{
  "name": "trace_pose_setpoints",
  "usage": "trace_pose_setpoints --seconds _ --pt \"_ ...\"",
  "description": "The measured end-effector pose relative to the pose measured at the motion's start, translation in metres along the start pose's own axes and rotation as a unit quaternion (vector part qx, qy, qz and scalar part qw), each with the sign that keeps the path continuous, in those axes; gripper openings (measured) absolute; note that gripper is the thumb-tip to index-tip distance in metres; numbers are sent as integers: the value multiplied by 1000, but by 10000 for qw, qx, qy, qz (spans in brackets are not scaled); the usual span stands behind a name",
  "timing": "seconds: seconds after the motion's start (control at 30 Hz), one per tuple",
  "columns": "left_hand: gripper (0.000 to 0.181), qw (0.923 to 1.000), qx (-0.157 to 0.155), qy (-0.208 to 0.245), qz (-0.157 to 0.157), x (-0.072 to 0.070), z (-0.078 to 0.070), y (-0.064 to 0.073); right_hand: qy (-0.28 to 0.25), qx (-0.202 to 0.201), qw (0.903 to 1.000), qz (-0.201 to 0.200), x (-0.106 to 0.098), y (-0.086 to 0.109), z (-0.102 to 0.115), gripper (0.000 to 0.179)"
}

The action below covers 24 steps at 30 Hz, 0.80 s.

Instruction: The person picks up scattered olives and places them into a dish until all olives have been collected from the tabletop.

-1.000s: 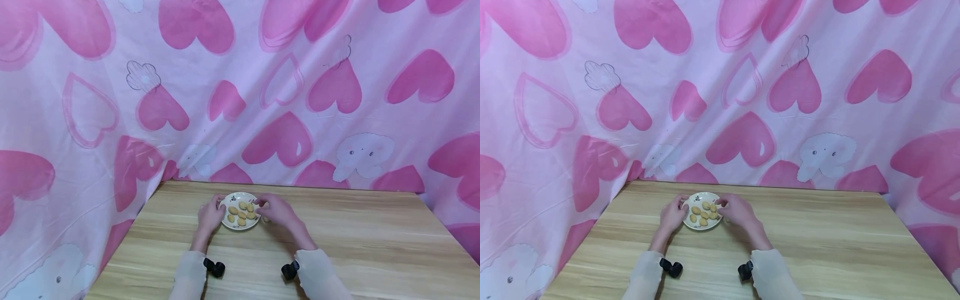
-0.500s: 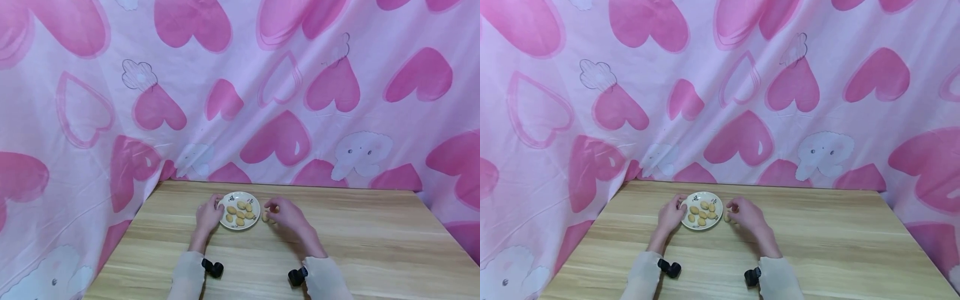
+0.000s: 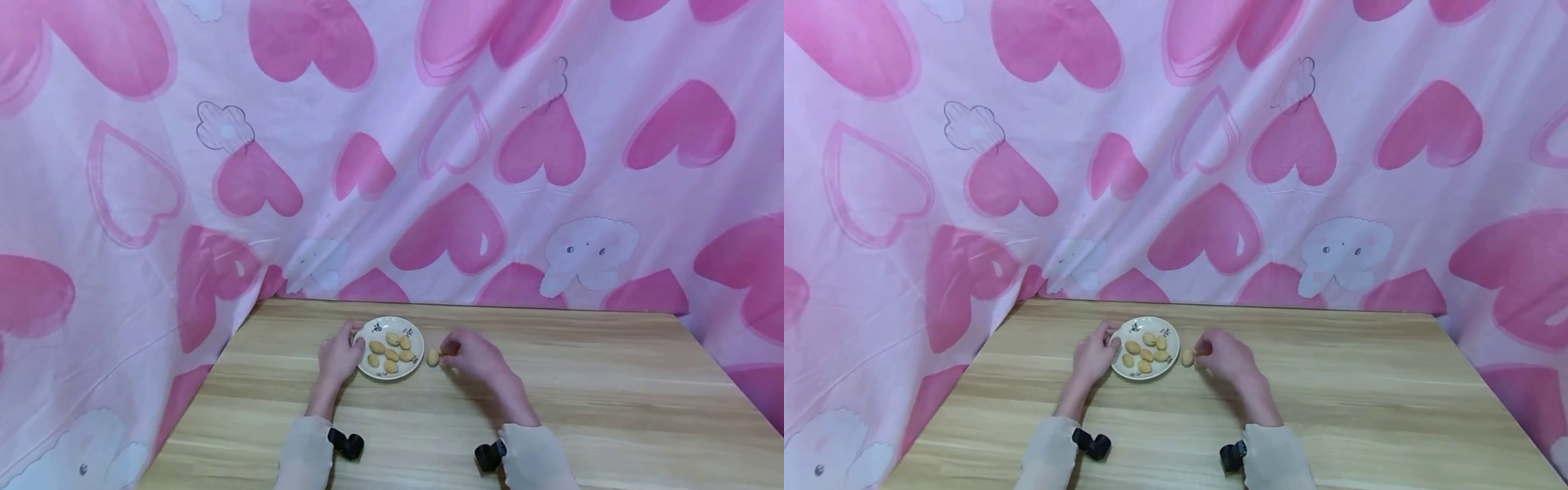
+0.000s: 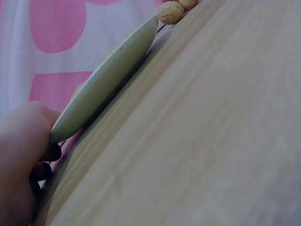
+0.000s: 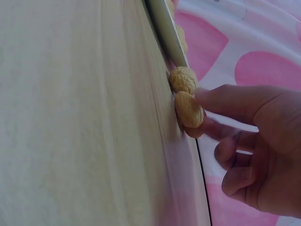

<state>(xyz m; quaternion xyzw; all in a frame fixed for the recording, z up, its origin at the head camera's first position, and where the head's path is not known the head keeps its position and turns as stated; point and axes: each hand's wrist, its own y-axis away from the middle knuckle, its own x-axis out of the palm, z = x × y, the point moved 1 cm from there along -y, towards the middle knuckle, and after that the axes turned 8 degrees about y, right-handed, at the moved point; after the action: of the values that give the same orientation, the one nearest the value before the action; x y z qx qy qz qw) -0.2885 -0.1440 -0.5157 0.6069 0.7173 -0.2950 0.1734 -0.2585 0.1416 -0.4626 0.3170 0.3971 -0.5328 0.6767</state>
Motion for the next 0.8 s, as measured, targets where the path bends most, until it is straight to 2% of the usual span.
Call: trace_pose_setpoints --seconds 0.13,0.4,0.63,0.8 --pt "31 10000 -13 21 18 -2 0 0 110 244 9995 184 0 2 0 10" --pt "31 10000 5 7 41 -4 -1 -3 352 90 9993 111 1 0 1 9" --pt "32 10000 -43 13 43 -5 0 -3 122 77 9998 136 0 0 6 10" --pt "32 10000 -18 9 95 -2 2 -2 -66 26 9999 -72 0 0 8 13"
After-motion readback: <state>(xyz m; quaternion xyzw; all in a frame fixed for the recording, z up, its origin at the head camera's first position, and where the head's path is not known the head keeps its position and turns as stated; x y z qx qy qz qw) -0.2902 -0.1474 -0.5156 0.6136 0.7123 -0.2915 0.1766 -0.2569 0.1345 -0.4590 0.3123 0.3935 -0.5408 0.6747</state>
